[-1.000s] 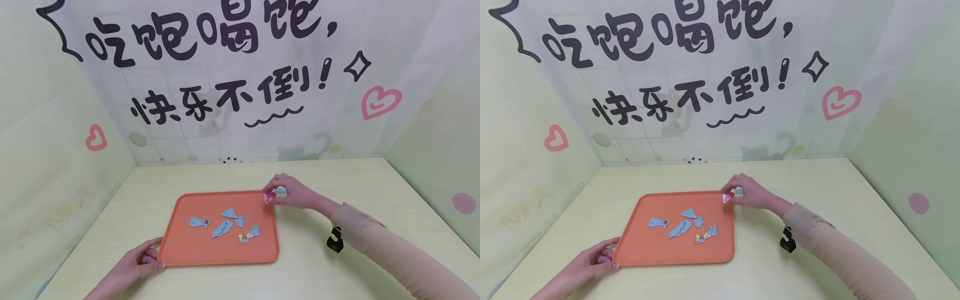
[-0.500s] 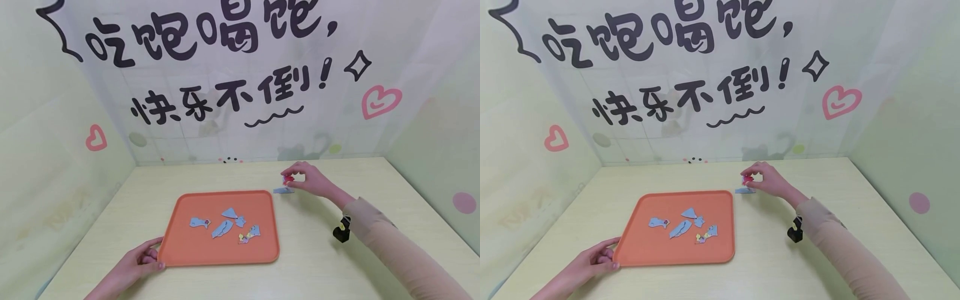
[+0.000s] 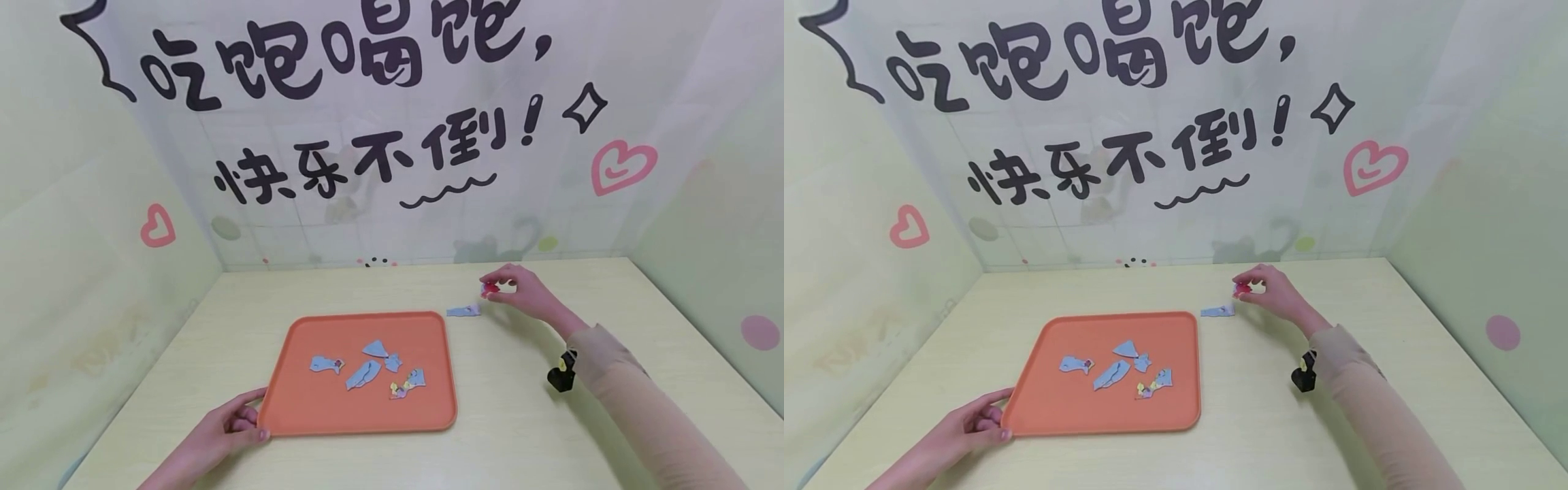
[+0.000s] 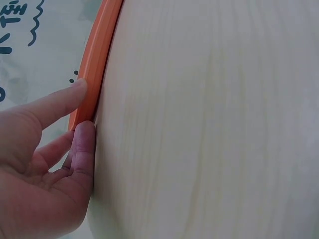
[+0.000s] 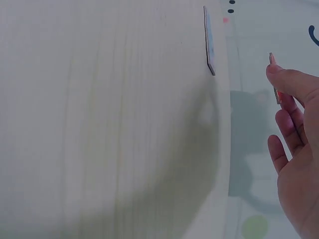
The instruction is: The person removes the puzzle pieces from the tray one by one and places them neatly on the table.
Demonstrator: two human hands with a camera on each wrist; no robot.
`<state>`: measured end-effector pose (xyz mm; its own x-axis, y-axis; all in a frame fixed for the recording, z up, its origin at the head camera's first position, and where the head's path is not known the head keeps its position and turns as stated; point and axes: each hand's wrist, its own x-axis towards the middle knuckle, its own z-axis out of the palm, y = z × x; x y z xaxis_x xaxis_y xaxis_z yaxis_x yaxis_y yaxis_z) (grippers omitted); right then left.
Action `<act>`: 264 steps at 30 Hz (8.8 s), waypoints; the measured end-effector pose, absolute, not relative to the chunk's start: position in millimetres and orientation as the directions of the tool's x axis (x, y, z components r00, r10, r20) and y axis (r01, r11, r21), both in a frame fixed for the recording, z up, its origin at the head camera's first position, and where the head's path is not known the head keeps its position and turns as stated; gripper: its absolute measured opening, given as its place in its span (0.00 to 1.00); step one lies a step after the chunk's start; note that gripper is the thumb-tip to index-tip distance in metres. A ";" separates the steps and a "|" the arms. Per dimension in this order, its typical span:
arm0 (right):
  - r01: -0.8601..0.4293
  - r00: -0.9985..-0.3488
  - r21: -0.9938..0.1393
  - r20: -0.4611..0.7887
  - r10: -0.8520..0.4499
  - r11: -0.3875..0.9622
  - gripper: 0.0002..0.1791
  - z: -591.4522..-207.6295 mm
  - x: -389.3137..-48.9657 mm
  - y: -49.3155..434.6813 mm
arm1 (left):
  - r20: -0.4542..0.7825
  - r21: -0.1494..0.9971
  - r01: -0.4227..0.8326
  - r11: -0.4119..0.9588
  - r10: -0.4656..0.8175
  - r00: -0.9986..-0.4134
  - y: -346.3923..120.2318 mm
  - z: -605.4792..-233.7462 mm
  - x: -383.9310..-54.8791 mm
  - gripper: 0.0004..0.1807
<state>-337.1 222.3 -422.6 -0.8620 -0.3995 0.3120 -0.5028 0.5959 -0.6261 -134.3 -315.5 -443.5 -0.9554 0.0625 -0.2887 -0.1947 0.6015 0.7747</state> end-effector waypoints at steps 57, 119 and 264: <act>-0.286 -0.908 -0.711 -0.013 -0.418 0.643 0.19 -454.9 -347.0 249.5 | -0.289 0.782 -0.164 0.601 0.117 -0.950 -317.0 -440.7 -134.6 0.46; -0.508 -0.827 -0.683 0.216 -0.519 0.525 0.23 -424.8 -311.2 171.1 | -0.308 0.771 -0.205 0.603 0.071 -0.949 -311.8 -438.0 -136.5 0.45; -0.309 -0.937 -0.572 0.047 -0.345 0.760 0.19 -441.3 -321.5 318.8 | -0.304 0.780 -0.148 0.608 0.162 -0.939 -317.1 -437.1 -137.2 0.45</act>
